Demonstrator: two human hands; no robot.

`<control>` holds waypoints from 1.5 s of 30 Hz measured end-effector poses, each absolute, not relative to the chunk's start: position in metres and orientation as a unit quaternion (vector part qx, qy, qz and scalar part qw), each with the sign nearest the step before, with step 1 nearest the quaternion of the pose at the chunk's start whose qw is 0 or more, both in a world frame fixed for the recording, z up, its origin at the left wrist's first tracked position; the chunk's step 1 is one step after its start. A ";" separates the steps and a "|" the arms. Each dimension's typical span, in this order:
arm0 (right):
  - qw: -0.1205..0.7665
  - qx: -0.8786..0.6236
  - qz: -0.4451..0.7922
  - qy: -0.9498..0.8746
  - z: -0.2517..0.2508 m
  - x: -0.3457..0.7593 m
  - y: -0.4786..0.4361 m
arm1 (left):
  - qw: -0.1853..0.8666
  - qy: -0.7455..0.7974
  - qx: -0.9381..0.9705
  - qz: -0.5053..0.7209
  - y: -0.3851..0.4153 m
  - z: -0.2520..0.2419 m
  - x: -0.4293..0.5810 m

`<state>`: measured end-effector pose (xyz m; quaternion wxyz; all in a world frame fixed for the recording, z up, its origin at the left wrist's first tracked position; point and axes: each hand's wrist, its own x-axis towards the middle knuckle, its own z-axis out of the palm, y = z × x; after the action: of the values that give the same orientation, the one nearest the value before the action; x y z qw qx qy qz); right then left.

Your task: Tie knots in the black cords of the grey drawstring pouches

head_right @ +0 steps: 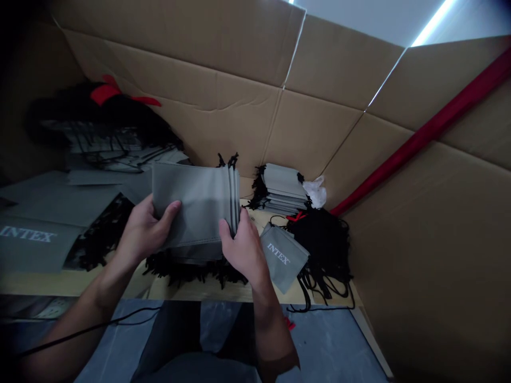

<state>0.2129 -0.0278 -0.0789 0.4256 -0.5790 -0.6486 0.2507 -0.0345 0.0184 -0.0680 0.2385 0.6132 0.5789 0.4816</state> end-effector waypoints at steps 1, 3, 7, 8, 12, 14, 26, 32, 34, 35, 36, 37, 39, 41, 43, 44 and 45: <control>0.406 -0.604 0.245 -0.641 -0.079 0.211 -0.028 | 0.234 0.584 0.622 0.465 0.021 -0.071 -0.034; 0.366 -0.647 0.240 -0.624 -0.079 0.206 -0.028 | 0.225 0.598 0.638 0.431 0.026 -0.079 -0.035; 0.291 -0.701 0.230 -0.609 -0.077 0.190 -0.033 | 0.189 0.643 0.653 0.353 0.036 -0.092 -0.039; 0.274 -0.711 0.225 -0.607 -0.077 0.186 -0.035 | 0.178 0.656 0.654 0.332 0.037 -0.095 -0.040; 0.222 -0.737 0.196 -0.607 -0.079 0.169 -0.041 | 0.140 0.690 0.660 0.261 0.038 -0.106 -0.040; 0.209 -0.744 0.177 -0.609 -0.082 0.161 -0.044 | 0.125 0.700 0.662 0.236 0.037 -0.110 -0.040; 0.271 -0.739 0.130 -0.603 -0.120 0.153 -0.051 | 0.098 0.687 0.692 0.198 0.045 -0.136 -0.048; 0.393 -0.686 0.161 -0.591 -0.134 0.192 -0.050 | 0.141 0.663 0.674 0.294 0.052 -0.148 -0.068; 0.446 -0.658 0.183 -0.578 -0.140 0.217 -0.038 | 0.165 0.660 0.647 0.343 0.057 -0.154 -0.081; 0.472 -0.642 0.199 -0.571 -0.145 0.230 -0.030 | 0.181 0.659 0.632 0.366 0.060 -0.157 -0.088; 0.494 -0.622 0.221 -0.566 -0.151 0.242 -0.020 | 0.202 0.655 0.619 0.384 0.063 -0.160 -0.094; 0.513 -0.604 0.246 -0.558 -0.157 0.253 -0.010 | 0.230 0.645 0.610 0.398 0.066 -0.164 -0.099; 0.539 -0.576 0.296 -0.538 -0.173 0.268 0.010 | 0.297 0.613 0.603 0.415 0.071 -0.171 -0.106; 0.555 -0.552 0.341 -0.521 -0.188 0.272 0.025 | 0.357 0.576 0.599 0.426 0.073 -0.179 -0.107; 0.569 -0.530 0.372 -0.507 -0.200 0.269 0.034 | 0.394 0.549 0.591 0.441 0.073 -0.188 -0.104; 0.576 -0.520 0.382 -0.501 -0.205 0.266 0.037 | 0.405 0.540 0.585 0.450 0.072 -0.192 -0.101; 0.583 -0.511 0.391 -0.496 -0.209 0.262 0.038 | 0.413 0.533 0.578 0.459 0.072 -0.196 -0.099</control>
<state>0.2623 0.0383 -0.2091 0.5831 -0.5114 -0.4958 0.3906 -0.0990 0.0717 -0.1955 0.4131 0.5784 0.5331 0.4590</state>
